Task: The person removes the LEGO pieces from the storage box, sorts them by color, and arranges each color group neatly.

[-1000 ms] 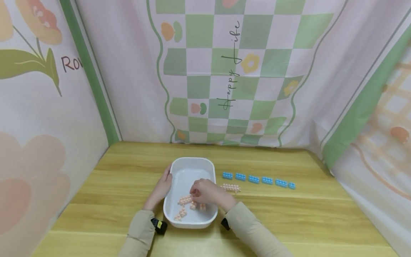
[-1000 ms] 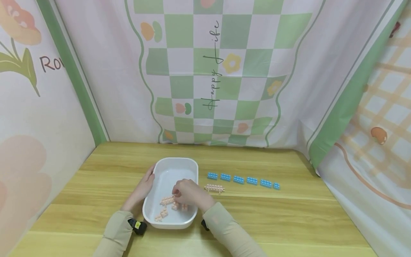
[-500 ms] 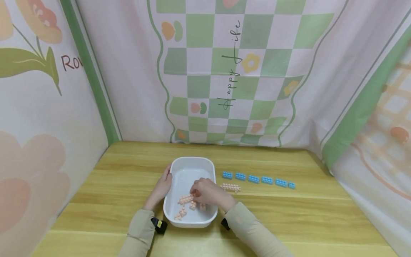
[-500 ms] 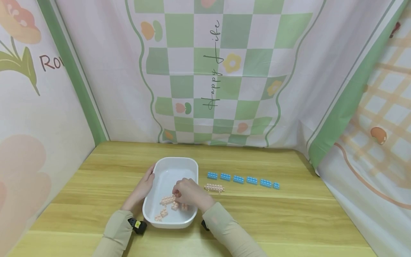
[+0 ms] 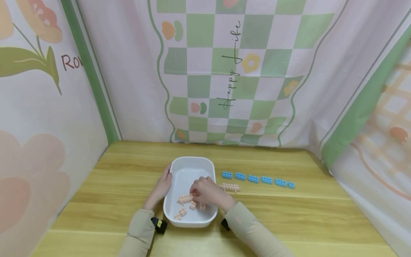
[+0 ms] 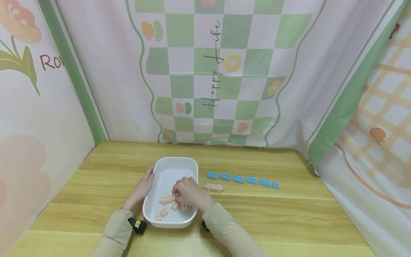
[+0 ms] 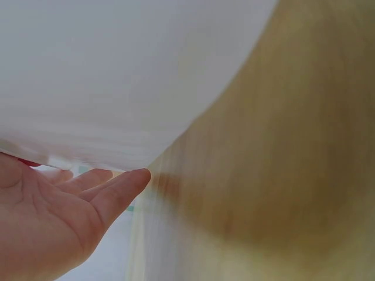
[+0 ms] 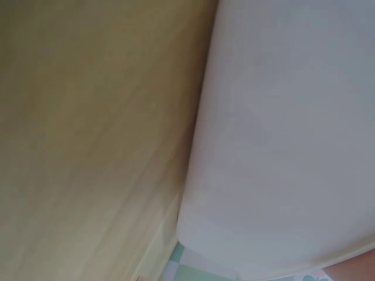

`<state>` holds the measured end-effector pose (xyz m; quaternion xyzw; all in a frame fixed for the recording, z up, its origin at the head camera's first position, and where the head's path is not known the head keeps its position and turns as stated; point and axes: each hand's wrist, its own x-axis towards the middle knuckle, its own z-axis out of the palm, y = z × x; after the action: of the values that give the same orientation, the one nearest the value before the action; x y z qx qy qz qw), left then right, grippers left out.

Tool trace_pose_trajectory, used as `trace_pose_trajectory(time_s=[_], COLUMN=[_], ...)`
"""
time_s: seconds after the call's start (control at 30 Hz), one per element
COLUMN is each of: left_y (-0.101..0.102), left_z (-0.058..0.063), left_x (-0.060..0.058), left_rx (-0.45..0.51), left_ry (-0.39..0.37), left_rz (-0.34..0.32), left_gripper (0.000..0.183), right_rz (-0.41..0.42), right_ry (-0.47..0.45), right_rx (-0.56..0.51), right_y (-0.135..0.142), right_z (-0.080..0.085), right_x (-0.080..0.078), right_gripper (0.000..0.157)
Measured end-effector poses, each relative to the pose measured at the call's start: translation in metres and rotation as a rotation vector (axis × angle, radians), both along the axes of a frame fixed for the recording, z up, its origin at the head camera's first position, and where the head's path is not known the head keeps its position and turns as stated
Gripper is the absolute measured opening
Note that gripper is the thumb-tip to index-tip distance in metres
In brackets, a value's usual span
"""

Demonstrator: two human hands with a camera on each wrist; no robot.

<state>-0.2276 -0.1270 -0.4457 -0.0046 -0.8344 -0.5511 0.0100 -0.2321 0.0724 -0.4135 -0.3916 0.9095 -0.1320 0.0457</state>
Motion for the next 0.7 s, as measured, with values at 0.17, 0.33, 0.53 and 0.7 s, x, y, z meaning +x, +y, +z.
trace_pose_trajectory(time_s=[0.17, 0.33, 0.53, 0.7], left_y=[0.0, 0.0, 0.001, 0.001], left_z=[0.0, 0.001, 0.0, 0.0], left_x=[0.0, 0.0, 0.001, 0.0], left_rx=[0.005, 0.01, 0.008, 0.005], left_ry=[-0.018, -0.018, -0.024, -0.026], left_rz=[0.003, 0.0, 0.002, 0.016], left_gripper=[0.05, 0.05, 0.051, 0.051], right_rz=[-0.005, 0.004, 0.006, 0.039], right_ry=[0.01, 0.033, 0.013, 0.07], right_rx=[-0.022, -0.045, -0.127, -0.19], right_y=[0.0, 0.001, 0.008, 0.017], right_z=[0.001, 0.004, 0.016, 0.025], right_x=[0.0, -0.001, 0.001, -0.003], right_gripper=[0.013, 0.014, 0.013, 0.011])
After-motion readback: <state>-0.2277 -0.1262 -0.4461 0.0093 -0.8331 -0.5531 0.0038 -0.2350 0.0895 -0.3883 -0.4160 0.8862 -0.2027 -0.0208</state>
